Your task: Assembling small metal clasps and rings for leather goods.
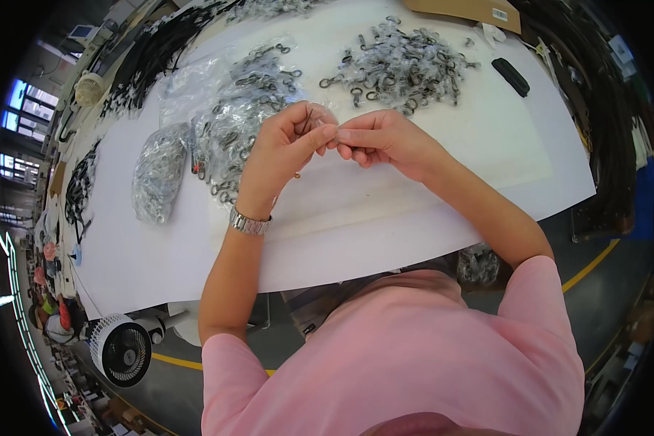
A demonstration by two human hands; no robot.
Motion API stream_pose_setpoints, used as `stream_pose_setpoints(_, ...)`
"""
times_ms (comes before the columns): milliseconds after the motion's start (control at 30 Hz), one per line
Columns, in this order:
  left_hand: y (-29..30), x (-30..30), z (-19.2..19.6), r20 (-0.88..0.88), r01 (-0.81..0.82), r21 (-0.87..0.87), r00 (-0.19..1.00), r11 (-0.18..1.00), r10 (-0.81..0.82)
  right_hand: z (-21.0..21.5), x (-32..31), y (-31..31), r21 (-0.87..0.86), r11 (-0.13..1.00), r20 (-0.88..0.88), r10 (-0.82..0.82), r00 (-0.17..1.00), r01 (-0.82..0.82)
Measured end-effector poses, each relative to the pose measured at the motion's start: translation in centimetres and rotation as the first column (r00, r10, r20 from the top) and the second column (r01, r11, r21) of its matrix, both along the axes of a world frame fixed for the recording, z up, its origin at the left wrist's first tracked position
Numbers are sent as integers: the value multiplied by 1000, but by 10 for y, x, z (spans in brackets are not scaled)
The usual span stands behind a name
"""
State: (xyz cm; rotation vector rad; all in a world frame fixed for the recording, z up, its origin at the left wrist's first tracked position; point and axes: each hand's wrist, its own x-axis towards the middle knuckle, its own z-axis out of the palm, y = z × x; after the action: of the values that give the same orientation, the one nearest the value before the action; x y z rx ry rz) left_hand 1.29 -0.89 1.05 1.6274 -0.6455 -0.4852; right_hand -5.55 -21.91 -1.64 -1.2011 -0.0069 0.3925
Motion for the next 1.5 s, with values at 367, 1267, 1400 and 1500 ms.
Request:
stream_pose_setpoints(367, -4, -16, 7, 208, 20, -54, 978, 998, -8, 12, 1, -19, 177, 953, -74, 263, 962, -247)
stream_pose_setpoints(1267, -5, -31, 12, 289, -10, 161, 957, 987, -38, 13, -9, 8, -282, 914, 338, -192, 921, 293)
stream_pose_setpoints(1400, -11, -27, 9, 201, -45, 144, 979, 988, 16, 15, -11, 15, -276, 907, 372, -203, 906, 317)
stream_pose_setpoints(1500, -11, -30, -6, 415, -122, 53, 906, 991, 89, 9, -12, 21, -299, 897, 382, -199, 903, 324)
